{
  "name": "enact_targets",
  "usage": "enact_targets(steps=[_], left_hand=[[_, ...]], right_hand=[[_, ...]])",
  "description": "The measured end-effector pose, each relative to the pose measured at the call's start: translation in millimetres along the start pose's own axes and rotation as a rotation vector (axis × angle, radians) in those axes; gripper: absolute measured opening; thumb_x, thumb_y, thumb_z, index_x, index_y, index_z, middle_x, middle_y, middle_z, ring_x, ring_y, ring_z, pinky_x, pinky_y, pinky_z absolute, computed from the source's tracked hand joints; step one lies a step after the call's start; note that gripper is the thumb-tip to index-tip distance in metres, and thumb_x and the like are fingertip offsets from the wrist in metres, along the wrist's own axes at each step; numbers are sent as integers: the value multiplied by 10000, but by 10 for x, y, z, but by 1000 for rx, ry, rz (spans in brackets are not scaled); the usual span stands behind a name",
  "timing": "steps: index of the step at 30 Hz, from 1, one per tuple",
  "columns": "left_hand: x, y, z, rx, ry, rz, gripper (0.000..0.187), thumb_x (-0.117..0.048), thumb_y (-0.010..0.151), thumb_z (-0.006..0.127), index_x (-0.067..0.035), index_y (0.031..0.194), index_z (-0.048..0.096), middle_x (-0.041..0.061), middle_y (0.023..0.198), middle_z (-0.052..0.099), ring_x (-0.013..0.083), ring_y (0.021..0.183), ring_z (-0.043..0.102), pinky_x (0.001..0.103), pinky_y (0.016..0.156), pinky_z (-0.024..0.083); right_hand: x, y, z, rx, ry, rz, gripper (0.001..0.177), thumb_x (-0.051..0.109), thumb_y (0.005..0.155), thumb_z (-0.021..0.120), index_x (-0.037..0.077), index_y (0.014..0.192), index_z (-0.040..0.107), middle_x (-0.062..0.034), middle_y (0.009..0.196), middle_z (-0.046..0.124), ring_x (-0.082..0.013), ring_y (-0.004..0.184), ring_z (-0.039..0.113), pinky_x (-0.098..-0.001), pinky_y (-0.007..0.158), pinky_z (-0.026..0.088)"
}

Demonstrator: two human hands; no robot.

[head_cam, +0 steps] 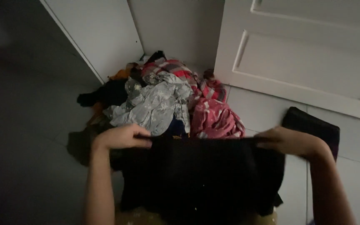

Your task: The person sits on the floor and folds a black garment by hand, smoothing and aligning it into a compact rectangle. The folded item is placed on the floor beside a pile of other clothes.

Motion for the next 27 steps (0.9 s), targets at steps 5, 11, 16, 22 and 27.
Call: enact_targets(steps=[5, 11, 16, 22, 27], left_hand=[[419, 632, -367, -315, -106, -248, 592, -426, 972, 647, -53, 1429, 602, 195, 1488, 566, 389, 1384, 507, 499, 1145, 391], [850, 1328, -894, -616, -298, -107, 479, -368, 871, 787, -61, 1236, 739, 110, 1184, 760, 242, 1132, 670, 410, 988, 502], [1414, 2192, -1734, -993, -96, -78, 304, -350, 970, 706, -152, 1201, 724, 74, 1170, 742, 261, 1171, 660, 426, 998, 503], [1576, 2862, -1591, -1171, 170, -155, 603, -262, 961, 689, -193, 1501, 429, 199, 1386, 516, 425, 1335, 467, 593, 1058, 424], [2157, 2995, -1066, -976, 104, -341, 663, -533, 883, 717, -274, 1441, 470, 175, 1420, 417, 436, 1331, 464, 563, 967, 521]], right_hand=[[-225, 1043, -340, -207, -279, 166, 364, 222, 1024, 494, 81, 1285, 705, -211, 1328, 679, -424, 1253, 603, -498, 1088, 470], [-674, 2135, -854, -607, -382, 139, 237, 210, 975, 603, 116, 1121, 765, -87, 1088, 761, -328, 1048, 717, -461, 907, 568], [-780, 3217, -1368, -896, -193, 66, 194, 203, 914, 646, 100, 1009, 780, -111, 926, 755, -357, 856, 731, -466, 782, 577], [-1259, 4397, -1045, -811, -13, -66, 591, 255, 880, 709, -4, 1380, 529, -327, 1285, 605, -536, 1177, 599, -623, 1028, 472], [-1570, 4288, -521, -578, 24, 32, 592, 337, 917, 665, 40, 1412, 533, -251, 1394, 581, -457, 1298, 556, -571, 1112, 450]])
Point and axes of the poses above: each hand's wrist, its own y-axis towards the middle knuckle, its own z-axis out of the palm, x = y × z, the point moved 1 cm from there along y, towards the middle knuckle
